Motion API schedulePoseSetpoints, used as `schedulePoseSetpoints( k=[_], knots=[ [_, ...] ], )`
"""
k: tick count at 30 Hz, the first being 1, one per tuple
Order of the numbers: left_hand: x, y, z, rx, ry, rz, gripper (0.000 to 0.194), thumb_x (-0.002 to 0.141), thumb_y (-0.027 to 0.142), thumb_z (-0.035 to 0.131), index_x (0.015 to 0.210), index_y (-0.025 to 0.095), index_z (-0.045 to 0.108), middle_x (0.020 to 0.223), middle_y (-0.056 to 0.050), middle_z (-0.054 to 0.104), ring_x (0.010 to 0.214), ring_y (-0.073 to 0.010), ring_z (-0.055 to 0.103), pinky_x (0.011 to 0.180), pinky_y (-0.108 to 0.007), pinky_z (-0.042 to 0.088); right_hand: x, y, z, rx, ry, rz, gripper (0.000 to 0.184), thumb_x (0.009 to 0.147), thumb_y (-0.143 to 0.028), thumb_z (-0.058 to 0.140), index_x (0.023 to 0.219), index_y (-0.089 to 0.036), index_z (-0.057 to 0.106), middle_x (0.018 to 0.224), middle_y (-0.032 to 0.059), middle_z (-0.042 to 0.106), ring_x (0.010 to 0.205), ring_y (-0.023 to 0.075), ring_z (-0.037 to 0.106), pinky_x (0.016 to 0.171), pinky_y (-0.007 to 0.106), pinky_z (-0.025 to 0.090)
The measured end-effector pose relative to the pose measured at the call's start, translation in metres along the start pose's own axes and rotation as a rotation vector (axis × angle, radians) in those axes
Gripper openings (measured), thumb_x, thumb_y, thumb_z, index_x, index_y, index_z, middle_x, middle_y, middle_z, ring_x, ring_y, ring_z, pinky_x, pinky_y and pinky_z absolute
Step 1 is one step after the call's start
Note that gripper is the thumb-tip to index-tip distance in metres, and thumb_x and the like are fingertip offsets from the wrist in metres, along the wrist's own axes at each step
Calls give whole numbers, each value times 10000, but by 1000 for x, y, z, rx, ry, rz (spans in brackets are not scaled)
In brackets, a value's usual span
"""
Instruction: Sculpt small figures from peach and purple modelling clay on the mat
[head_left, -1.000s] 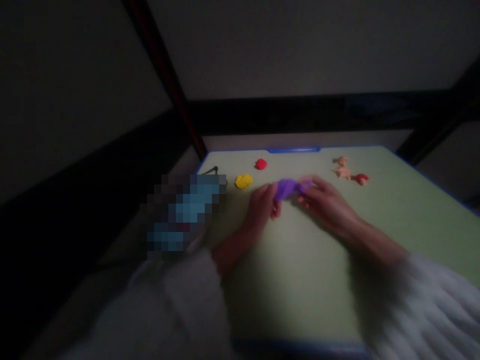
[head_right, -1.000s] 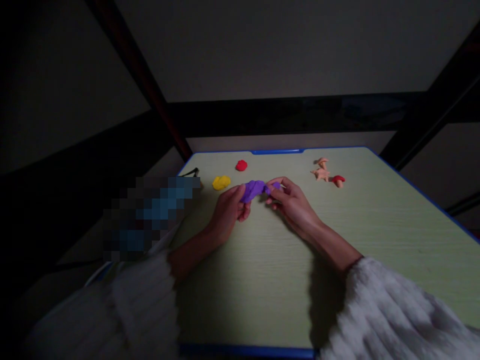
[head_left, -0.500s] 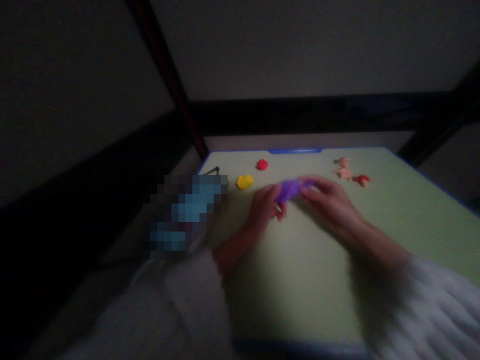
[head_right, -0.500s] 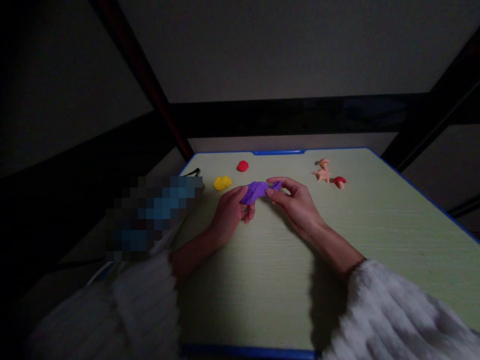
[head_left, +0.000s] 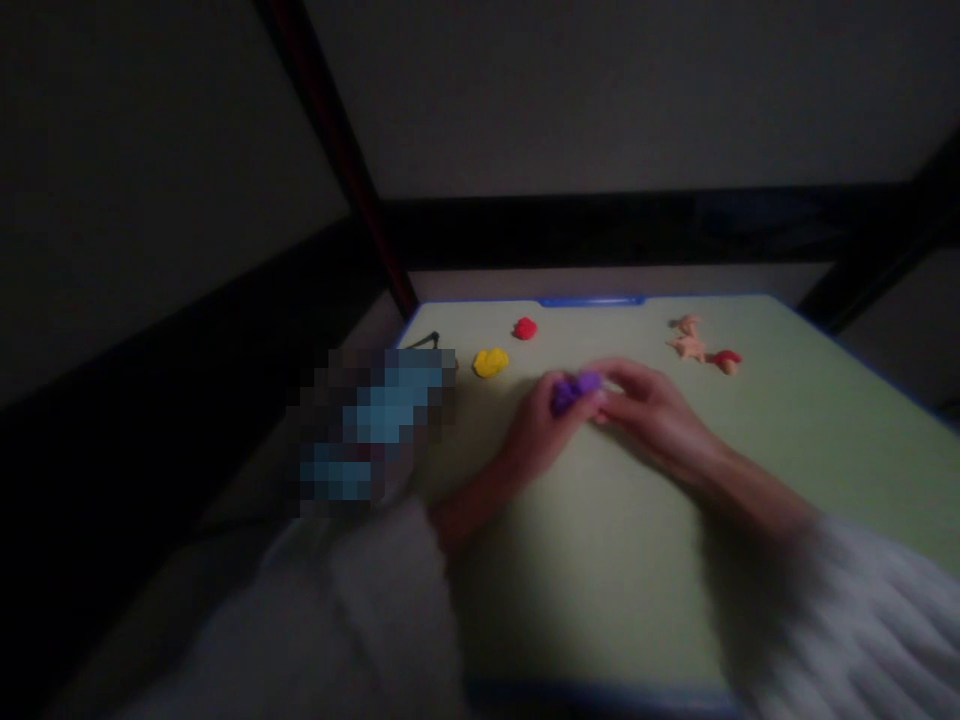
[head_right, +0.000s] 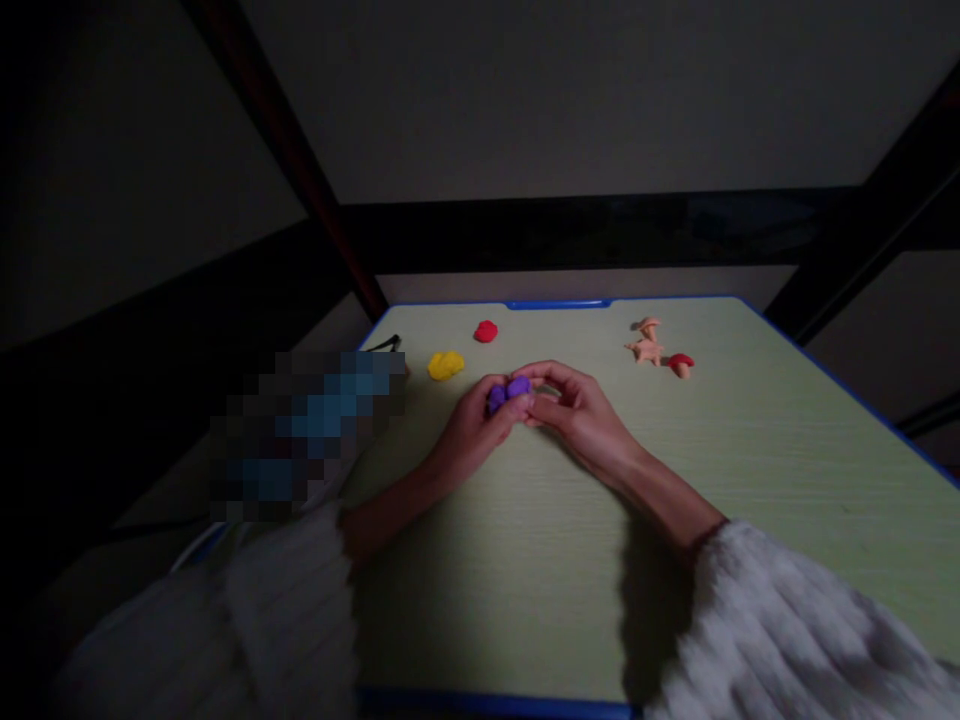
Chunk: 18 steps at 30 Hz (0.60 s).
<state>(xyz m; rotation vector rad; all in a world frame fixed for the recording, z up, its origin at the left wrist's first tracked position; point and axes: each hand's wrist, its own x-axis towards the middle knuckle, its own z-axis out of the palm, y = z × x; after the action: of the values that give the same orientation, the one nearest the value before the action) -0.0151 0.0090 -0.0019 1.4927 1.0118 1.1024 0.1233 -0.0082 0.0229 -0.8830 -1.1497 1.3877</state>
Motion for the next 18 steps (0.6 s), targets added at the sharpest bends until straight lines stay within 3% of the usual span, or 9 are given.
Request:
schedulePoseSetpoints(
  k=[7, 11, 18],
  knots=[
    [0, 0, 3, -143, -21, 4, 352, 794, 432, 493, 985, 136, 500, 541, 53, 507, 434, -67, 434, 432, -200, 331, 3, -3, -6, 282, 62, 104, 159, 647, -96, 697, 778, -185, 692, 708, -8, 648, 585, 74, 576, 582, 178, 510],
    [3, 1, 0, -234, 9, 11, 316, 824, 416, 436, 945, 132, 508, 674, -7, 615, 428, -48, 456, 406, -188, 318, 3, -10, -7, 440, 104, 159, 146, 683, -57, 638, 755, -177, 679, 671, -24, 635, 540, 58, 573, 535, 140, 515],
    [-3, 11, -2, -180, -67, -43, 296, 803, 426, 477, 770, 137, 532, 468, 53, 534, 282, -24, 338, 317, -168, 220, 2, -6, -5, 366, -34, 124, 227, 627, -43, 732, 807, -169, 673, 735, -11, 698, 649, 63, 641, 619, 110, 527]
  ],
)
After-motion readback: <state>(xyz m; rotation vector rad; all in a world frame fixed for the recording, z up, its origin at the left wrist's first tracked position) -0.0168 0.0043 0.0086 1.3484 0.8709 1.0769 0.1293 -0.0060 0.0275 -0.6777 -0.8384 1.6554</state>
